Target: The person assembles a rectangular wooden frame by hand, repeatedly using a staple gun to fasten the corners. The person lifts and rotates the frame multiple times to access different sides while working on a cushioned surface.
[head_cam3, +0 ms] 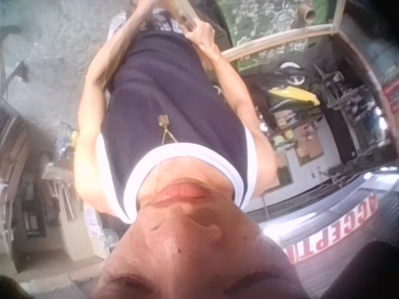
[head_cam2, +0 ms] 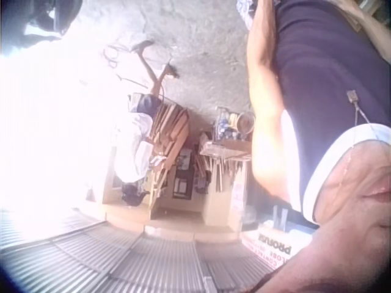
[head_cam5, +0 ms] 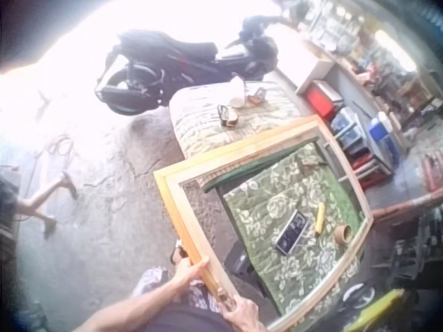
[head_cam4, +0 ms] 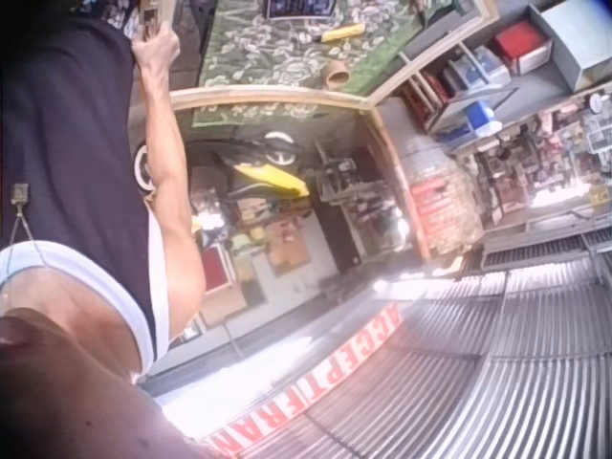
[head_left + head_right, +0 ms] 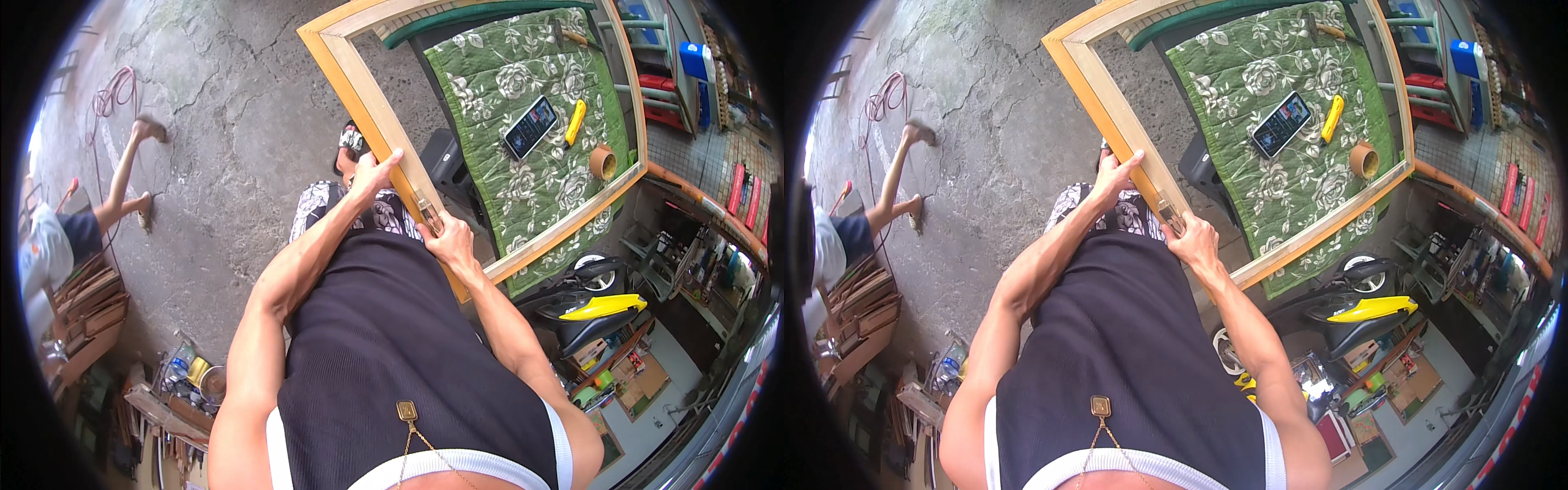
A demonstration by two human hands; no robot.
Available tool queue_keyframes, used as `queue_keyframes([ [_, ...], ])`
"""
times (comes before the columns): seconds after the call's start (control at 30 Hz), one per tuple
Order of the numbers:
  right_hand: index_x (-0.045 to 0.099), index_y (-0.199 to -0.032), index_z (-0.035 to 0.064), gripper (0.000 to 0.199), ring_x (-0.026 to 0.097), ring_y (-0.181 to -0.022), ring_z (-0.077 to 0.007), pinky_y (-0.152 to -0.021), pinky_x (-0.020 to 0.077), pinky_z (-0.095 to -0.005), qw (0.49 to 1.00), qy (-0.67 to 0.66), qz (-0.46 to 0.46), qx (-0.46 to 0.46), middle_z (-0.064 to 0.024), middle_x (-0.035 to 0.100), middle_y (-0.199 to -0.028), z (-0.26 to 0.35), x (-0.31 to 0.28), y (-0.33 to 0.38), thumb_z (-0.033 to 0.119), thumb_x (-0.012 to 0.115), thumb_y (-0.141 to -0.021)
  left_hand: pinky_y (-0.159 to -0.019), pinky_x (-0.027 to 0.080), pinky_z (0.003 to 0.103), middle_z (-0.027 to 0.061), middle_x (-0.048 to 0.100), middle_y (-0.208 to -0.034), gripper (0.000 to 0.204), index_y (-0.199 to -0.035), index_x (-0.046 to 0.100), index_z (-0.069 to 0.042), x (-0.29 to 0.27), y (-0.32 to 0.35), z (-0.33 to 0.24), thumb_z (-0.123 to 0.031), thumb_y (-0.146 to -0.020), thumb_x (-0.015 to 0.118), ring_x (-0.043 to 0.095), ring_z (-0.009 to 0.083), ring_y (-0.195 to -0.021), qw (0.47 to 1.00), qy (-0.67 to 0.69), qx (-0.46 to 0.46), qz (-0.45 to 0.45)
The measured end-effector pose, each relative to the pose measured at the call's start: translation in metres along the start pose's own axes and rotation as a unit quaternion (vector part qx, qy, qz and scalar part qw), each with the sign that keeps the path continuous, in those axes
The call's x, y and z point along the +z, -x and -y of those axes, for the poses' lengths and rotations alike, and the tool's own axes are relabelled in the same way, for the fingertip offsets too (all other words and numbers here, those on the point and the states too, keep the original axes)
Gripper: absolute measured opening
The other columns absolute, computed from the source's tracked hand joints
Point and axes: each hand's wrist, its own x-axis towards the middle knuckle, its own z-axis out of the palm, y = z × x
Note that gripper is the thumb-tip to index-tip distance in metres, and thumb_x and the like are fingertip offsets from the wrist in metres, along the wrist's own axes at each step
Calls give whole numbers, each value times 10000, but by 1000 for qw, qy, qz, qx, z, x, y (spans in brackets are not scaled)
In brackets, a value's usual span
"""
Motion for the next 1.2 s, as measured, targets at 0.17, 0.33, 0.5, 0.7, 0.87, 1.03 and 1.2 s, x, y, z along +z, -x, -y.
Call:
queue_keyframes([
  [0.17, 579, -989, -11, 356, 620, -889, -398, -771, 489, -460, 996, -70, 59, -1, -234, 631, -936, 7, -17, 10, 292, 647, -815, -727, 550, 321, 129, 639, -1018, 491, -1155, 551, 39, -8, 4, -13, -345, -865, 650, 651, 213, -868, 998, -24, -51, 40],
  [0.33, 570, -1069, -18, 400, 601, -953, -408, -836, 470, -448, 994, -70, 84, 6, -246, 625, -998, 20, -33, 14, 282, 647, -815, -850, 513, 411, 154, 588, -1162, 521, -1224, 515, 26, -5, 9, -43, -349, -880, 629, 595, 266, -1046, 992, -44, -106, 61],
  [0.5, 580, -1054, -43, 453, 618, -946, -395, -834, 475, -441, 983, -126, 108, 83, -260, 641, -957, 24, -37, 12, 305, 680, -781, -914, 468, 462, 161, 555, -1217, 560, -1257, 487, 10, -13, 1, -53, -383, -879, 616, 548, 289, -1123, 977, -96, -160, 101],
  [0.7, 596, -981, -62, 424, 621, -944, -395, -822, 483, -426, 976, -103, 137, 136, -266, 643, -942, 26, -52, 34, 303, 673, -780, -828, 523, 415, 152, 602, -1123, 531, -1209, 511, 24, -38, -30, -85, -340, -852, 659, 611, 260, -1002, 997, -43, -71, 1],
  [0.87, 579, -986, -81, 434, 609, -940, -418, -822, 479, -441, 988, -129, 79, 21, -289, 630, -951, 67, -45, -12, 303, 644, -792, -694, 566, 346, 129, 618, -1069, 502, -1187, 529, 20, -45, -43, -113, -338, -858, 655, 639, 221, -912, 998, -53, -18, -37],
  [1.03, 565, -1025, -86, 468, 605, -943, -429, -822, 478, -454, 992, -113, 55, 23, -293, 625, -961, 91, -30, -49, 315, 637, -795, -693, 576, 350, 127, 627, -1061, 475, -1142, 568, 18, -43, -43, -119, -345, -853, 664, 640, 213, -910, 996, -84, -3, -25],
  [1.2, 603, -1080, -25, 455, 615, -965, -401, -833, 475, -421, 989, -120, 56, 60, -271, 638, -980, 105, -39, -58, 311, 661, -780, -680, 568, 362, 142, 633, -1059, 489, -1128, 578, 34, -50, -47, -112, -348, -840, 682, 644, 217, -911, 997, -73, 22, -24],
])
